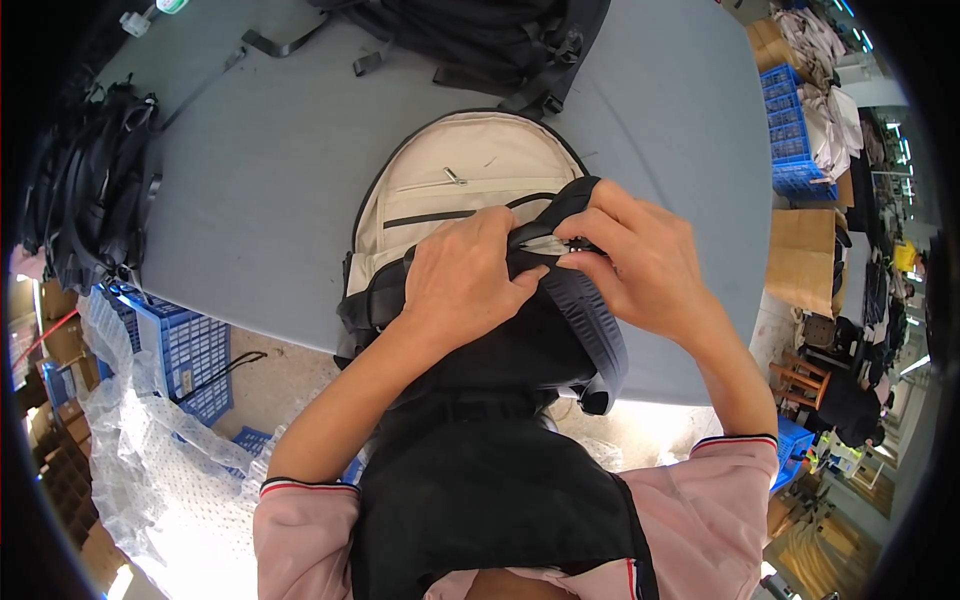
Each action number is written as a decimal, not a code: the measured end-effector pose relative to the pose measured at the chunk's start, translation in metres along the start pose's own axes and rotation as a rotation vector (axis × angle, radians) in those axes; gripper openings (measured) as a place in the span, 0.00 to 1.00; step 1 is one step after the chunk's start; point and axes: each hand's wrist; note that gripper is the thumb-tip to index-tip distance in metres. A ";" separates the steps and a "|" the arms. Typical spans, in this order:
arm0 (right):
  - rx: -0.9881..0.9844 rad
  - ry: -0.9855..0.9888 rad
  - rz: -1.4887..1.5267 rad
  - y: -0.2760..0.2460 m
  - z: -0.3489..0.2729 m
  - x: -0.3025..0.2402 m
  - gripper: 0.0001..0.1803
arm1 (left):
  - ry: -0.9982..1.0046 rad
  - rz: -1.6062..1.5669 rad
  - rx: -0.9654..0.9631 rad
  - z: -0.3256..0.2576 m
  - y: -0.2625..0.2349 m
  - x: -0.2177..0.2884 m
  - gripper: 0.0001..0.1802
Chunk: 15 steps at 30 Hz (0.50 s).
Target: Using pliers to trim or adjust strap components on black backpacks in a manufacturing setting.
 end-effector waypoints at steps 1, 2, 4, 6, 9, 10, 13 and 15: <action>0.006 -0.013 -0.002 0.000 0.001 0.000 0.12 | -0.001 0.000 0.000 0.000 0.000 0.000 0.21; 0.004 -0.014 0.000 0.000 0.002 -0.001 0.12 | -0.008 0.025 -0.001 -0.001 0.000 -0.001 0.21; 0.007 -0.056 -0.057 -0.003 0.004 -0.003 0.12 | -0.017 0.049 -0.002 -0.001 0.000 -0.002 0.21; -0.006 -0.069 -0.074 -0.005 0.004 -0.002 0.12 | -0.022 0.048 -0.019 0.000 -0.001 -0.003 0.22; -0.001 -0.042 -0.055 -0.005 0.001 0.000 0.12 | -0.025 0.045 -0.012 0.000 -0.001 -0.002 0.22; 0.016 -0.002 -0.018 -0.004 -0.001 0.001 0.12 | -0.025 0.045 -0.012 0.000 -0.002 -0.002 0.22; -0.016 0.013 -0.014 -0.009 -0.001 0.002 0.12 | -0.027 0.062 -0.018 -0.001 -0.002 -0.002 0.22; -0.014 -0.010 -0.006 -0.009 0.003 0.000 0.12 | 0.002 0.041 0.013 0.000 -0.001 -0.002 0.22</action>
Point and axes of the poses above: each hand's wrist, its own z-axis towards the middle knuckle, its own y-axis out of the palm, x = y × z, and after that the axes turned 6 degrees about -z, right-handed
